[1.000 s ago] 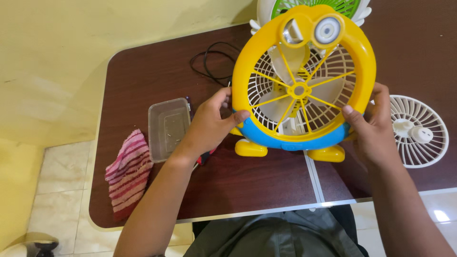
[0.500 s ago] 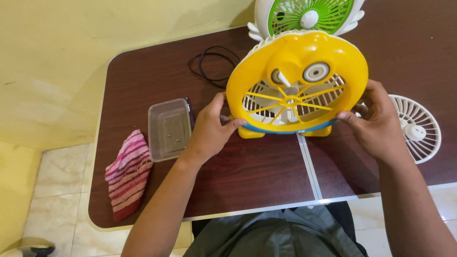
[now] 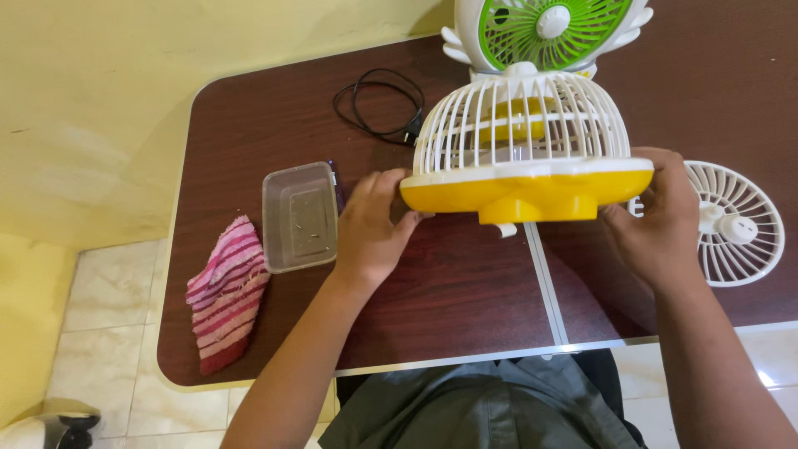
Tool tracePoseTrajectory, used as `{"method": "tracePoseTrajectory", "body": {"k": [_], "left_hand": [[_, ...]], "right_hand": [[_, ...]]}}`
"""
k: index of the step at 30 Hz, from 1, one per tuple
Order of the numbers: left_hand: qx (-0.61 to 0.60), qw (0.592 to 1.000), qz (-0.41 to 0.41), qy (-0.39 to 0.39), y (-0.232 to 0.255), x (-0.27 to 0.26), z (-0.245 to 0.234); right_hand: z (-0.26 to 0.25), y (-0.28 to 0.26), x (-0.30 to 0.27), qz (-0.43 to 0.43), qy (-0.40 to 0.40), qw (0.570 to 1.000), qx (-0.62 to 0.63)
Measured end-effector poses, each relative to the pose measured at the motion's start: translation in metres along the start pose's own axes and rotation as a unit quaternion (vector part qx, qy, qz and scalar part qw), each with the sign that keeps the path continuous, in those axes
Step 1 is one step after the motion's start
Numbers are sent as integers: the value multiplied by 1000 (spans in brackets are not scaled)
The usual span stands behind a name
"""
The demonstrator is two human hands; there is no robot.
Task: The person disassembles a yellow and blue electric fan by removing the front grille, unscrewing the central hub with a screwdriver, and detaching the fan blade. The person then handles the removed components and places them on the table.
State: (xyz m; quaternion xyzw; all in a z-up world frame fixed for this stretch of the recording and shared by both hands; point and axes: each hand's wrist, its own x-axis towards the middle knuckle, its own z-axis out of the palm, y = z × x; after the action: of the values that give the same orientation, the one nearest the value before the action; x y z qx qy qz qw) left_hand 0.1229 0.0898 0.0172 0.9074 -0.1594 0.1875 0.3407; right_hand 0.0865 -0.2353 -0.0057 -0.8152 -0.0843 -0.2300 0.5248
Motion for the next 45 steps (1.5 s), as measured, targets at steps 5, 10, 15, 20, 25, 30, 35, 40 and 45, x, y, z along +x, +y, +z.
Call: {"method": "tracePoseTrajectory", "body": {"k": [5, 10, 15, 20, 25, 30, 35, 40, 45], "left_hand": [[-156, 985, -55, -43, 8, -19, -1], [-341, 917, -177, -111, 0, -37, -1], [-515, 805, -270, -115, -3, -47, 10], [-509, 799, -300, -112, -7, -43, 15], [-523, 787, -305, -120, -13, -43, 25], [-521, 789, -305, -116, -20, -46, 35], [-498, 801, -307, -126, -26, -53, 40], [-526, 799, -269, -114, -26, -54, 45], [-409, 869, -258, -101, -22, -54, 40]], "right_hand": [[0, -5, -10, -44, 30, 990, -133], [7, -13, -20, -31, 46, 980, -189], [15, -2, -17, 4, 38, 987, -153], [19, 5, -13, -76, -21, 969, -235], [19, 5, -11, -30, -52, 974, -216], [22, 12, -11, -47, -66, 956, -281], [17, 23, -16, -23, -90, 961, -260], [12, 19, -23, -15, -18, 969, -246], [5, -15, -40, 11, 62, 998, 3]]}}
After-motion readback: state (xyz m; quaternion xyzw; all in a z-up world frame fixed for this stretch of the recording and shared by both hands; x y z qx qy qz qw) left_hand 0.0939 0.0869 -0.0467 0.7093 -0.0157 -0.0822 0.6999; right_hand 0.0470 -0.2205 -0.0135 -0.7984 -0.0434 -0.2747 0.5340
